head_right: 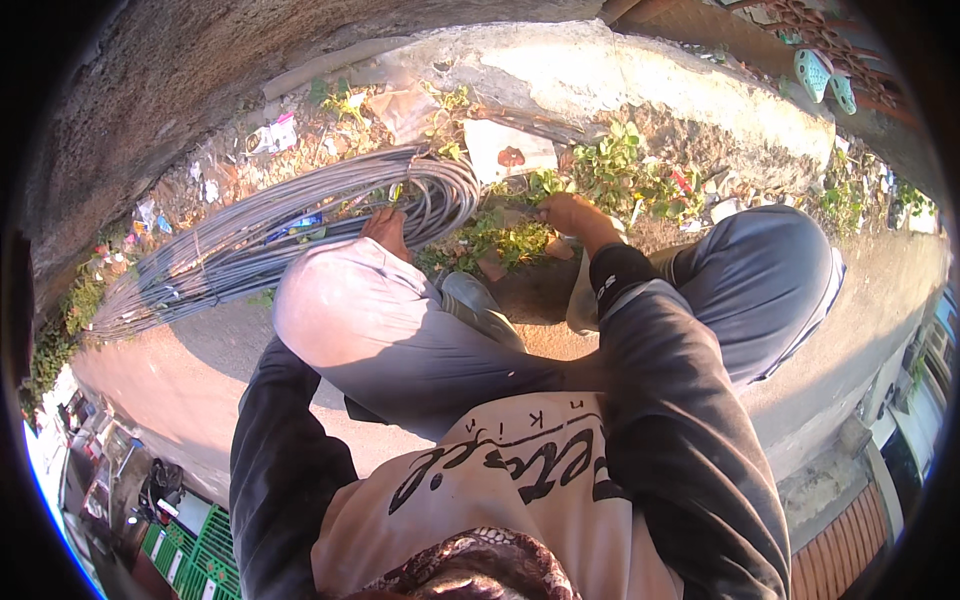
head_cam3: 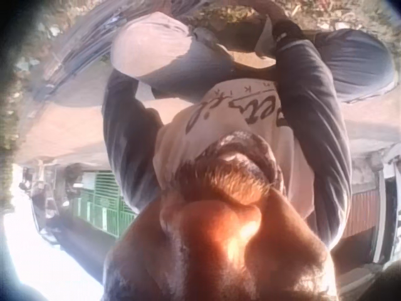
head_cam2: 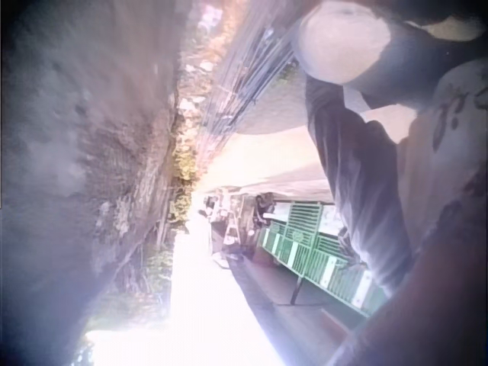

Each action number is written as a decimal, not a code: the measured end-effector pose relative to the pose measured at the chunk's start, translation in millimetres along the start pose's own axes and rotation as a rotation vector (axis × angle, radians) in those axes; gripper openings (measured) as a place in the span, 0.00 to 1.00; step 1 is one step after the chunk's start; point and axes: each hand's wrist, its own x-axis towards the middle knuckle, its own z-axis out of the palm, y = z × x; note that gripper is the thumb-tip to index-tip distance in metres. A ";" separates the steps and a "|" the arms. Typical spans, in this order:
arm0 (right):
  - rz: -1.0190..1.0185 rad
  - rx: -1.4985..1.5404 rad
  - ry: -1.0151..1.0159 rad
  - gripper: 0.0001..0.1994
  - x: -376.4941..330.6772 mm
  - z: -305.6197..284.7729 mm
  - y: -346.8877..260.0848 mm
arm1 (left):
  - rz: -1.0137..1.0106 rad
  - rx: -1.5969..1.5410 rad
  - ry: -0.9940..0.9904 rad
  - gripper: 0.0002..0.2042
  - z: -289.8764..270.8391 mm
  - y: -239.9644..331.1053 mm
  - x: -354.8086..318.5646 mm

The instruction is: The person squats beside a bundle of metal rods on the roadside and uses a wire and pliers to tie the rods together. The person then stands and continues to adjust the bundle before squatting again to secure it further.

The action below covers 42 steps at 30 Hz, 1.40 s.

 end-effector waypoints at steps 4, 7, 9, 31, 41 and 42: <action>0.243 0.245 0.129 0.13 -7.1 37.4 -23.6 | -0.003 0.042 -0.063 0.27 -1.4 5.7 1.4; 0.257 0.276 0.061 0.13 -7.8 27.4 -39.0 | -0.022 0.043 -0.069 0.27 -7.9 6.7 -1.0; 0.004 0.150 0.056 0.13 -2.0 28.3 -22.8 | -0.033 0.043 -0.081 0.27 -11.3 8.0 0.6; 0.143 0.199 0.140 0.14 38.7 23.9 -114.3 | -0.081 -0.005 -0.087 0.29 -8.8 12.3 -15.9; -0.001 0.193 0.144 0.12 57.7 40.9 -69.4 | -0.128 -0.059 -0.053 0.23 -14.7 22.0 -18.9; -0.023 0.162 0.270 0.11 61.7 45.4 -80.3 | -0.122 -0.057 -0.024 0.23 -13.8 21.3 -19.5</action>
